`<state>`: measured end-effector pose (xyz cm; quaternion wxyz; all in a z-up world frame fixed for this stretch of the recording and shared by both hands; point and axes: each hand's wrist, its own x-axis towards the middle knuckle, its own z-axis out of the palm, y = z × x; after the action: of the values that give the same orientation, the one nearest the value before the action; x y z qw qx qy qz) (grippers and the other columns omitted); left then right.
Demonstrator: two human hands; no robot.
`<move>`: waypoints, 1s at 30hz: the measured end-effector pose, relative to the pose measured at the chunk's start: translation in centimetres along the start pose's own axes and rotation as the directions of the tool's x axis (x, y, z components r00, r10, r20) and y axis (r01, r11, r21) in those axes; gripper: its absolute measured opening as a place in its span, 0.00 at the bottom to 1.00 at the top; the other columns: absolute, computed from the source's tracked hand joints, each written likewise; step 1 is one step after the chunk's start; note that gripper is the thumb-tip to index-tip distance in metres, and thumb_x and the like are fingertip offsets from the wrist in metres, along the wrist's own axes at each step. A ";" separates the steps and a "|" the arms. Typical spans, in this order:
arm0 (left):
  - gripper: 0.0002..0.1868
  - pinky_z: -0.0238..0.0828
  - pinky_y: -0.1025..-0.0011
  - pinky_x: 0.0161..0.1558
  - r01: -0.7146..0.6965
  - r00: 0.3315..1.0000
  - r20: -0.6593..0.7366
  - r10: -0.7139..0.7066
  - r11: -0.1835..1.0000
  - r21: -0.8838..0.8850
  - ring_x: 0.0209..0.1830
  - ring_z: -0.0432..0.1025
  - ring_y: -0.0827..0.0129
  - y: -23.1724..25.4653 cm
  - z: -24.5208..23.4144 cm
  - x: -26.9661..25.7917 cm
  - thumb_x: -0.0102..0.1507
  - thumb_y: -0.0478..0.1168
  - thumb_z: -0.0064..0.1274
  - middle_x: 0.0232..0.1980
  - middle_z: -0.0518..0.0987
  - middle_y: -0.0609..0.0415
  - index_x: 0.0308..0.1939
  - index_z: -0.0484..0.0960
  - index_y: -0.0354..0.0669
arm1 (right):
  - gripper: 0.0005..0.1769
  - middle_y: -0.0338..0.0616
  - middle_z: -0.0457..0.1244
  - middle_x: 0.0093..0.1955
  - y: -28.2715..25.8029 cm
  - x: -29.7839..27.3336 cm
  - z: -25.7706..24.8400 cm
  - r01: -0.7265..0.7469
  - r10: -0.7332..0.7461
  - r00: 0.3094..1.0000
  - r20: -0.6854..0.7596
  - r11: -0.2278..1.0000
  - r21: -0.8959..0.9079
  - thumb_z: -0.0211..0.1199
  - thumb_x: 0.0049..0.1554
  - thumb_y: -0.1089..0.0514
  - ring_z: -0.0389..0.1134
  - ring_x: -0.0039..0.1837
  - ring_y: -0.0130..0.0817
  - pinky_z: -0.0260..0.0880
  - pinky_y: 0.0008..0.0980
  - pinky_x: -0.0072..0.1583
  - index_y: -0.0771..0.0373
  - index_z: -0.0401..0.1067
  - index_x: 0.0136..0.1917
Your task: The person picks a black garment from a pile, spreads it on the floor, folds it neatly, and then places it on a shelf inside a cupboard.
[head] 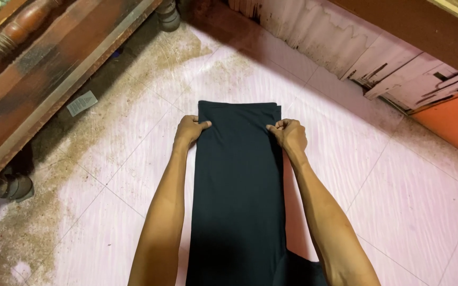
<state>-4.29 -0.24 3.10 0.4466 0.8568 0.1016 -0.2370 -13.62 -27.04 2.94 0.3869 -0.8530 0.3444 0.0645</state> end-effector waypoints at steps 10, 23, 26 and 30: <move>0.28 0.79 0.57 0.50 0.028 0.997 0.071 -0.028 1.000 -0.003 0.53 0.79 0.49 1.1 -0.5 0.8 0.52 0.44 0.73 0.48 0.85 0.42 0.52 0.85 0.38 | 0.07 0.48 0.72 0.46 0.5 1.4 1.2 -0.032 0.034 0.990 -0.135 0.999 0.014 0.61 0.58 0.53 0.74 0.54 0.52 0.73 0.50 0.57 0.50 0.79 0.47; 0.22 0.80 0.59 0.41 -0.014 0.993 -0.115 0.027 0.993 0.114 0.43 0.81 0.59 -1.8 1.1 7.7 0.63 0.55 0.59 0.43 0.85 0.54 0.55 0.84 0.46 | 0.17 0.48 0.72 0.44 -2.1 2.1 -0.5 0.045 -0.047 0.983 -0.179 0.999 -0.016 0.70 0.56 0.44 0.73 0.53 0.55 0.72 0.56 0.56 0.58 0.77 0.50; 0.20 0.79 0.57 0.42 -0.023 0.994 -0.104 0.041 0.986 0.165 0.44 0.81 0.56 -2.9 1.6 9.6 0.64 0.52 0.57 0.44 0.85 0.51 0.54 0.85 0.47 | 0.15 0.45 0.72 0.41 -2.1 2.8 -0.4 0.038 -0.039 0.987 -0.153 0.999 -0.012 0.71 0.54 0.44 0.74 0.52 0.54 0.73 0.54 0.55 0.56 0.78 0.47; 0.18 0.76 0.48 0.48 -0.051 0.982 -0.174 0.079 0.986 0.159 0.52 0.79 0.45 0.8 -0.5 5.7 0.62 0.45 0.61 0.52 0.84 0.43 0.53 0.85 0.42 | 0.07 0.43 0.72 0.40 0.1 7.9 1.6 -0.007 -0.009 0.991 -0.134 0.992 -0.123 0.62 0.57 0.49 0.74 0.51 0.52 0.75 0.49 0.54 0.44 0.80 0.41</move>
<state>1.11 -0.47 1.09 0.3756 0.9095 0.0945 -0.1512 -7.46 -30.25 -1.19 0.3095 -0.8778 0.3646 0.0277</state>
